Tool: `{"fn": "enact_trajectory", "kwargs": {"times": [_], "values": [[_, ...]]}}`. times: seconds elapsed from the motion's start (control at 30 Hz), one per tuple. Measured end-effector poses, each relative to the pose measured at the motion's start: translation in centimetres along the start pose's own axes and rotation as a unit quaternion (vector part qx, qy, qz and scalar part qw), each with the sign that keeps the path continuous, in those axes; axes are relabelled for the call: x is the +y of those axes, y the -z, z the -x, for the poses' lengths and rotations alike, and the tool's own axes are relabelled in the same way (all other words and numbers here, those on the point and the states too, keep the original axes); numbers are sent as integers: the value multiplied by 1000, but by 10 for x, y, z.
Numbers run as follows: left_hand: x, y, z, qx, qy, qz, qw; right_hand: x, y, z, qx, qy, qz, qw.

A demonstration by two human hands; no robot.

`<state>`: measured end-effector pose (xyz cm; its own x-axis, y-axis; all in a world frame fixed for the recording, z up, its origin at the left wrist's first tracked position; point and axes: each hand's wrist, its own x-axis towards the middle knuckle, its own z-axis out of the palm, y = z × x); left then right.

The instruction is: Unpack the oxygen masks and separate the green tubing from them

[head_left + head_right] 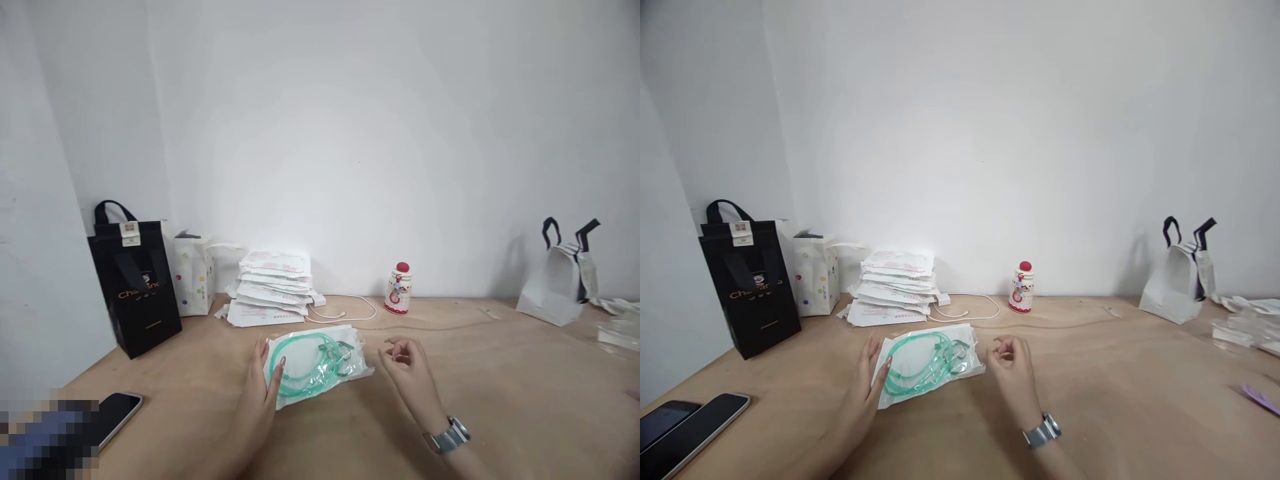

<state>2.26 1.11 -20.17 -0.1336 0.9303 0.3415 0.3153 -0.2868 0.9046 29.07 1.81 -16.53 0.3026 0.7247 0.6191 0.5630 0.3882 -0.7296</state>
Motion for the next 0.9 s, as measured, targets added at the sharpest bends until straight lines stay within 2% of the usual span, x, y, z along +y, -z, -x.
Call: {"fn": "enact_trajectory", "kwargs": {"times": [0.07,0.13,0.2,0.27,0.33,0.43,0.5,0.53,0.6,0.63,0.67,0.7,0.77,0.8,0.9], "values": [[-3,4,-5,9,18,-26,999,-16,2,3,-40,65,50,996],[-9,7,-11,28,36,-49,998,-27,-1,10,-137,145,103,974],[-17,9,-16,41,58,-55,996,-29,-11,19,-224,233,164,932],[-25,9,-19,40,80,-42,995,-25,-23,27,-269,299,229,886],[-30,7,-20,32,96,-23,995,-18,-34,30,-300,309,280,858],[-31,6,-19,17,104,23,994,-12,-40,26,-367,247,271,855],[-29,6,-18,11,109,64,992,-10,-36,18,-416,200,186,867],[-27,6,-18,13,114,86,990,-9,-33,13,-419,173,129,882],[-24,6,-20,24,133,130,982,-3,-25,3,-351,93,14,932],[-23,7,-21,32,146,152,977,2,-22,-1,-292,25,-46,955],[-21,7,-23,40,159,175,971,7,-19,-4,-235,-56,-106,965],[-21,7,-25,49,174,196,964,13,-17,-7,-194,-135,-158,959],[-20,10,-29,65,204,232,949,24,-13,-9,-183,-257,-239,918],[-20,12,-31,71,217,248,941,27,-11,-8,-200,-291,-264,898],[-21,18,-34,70,247,294,921,30,-9,-2,-257,-320,-298,862]]}}
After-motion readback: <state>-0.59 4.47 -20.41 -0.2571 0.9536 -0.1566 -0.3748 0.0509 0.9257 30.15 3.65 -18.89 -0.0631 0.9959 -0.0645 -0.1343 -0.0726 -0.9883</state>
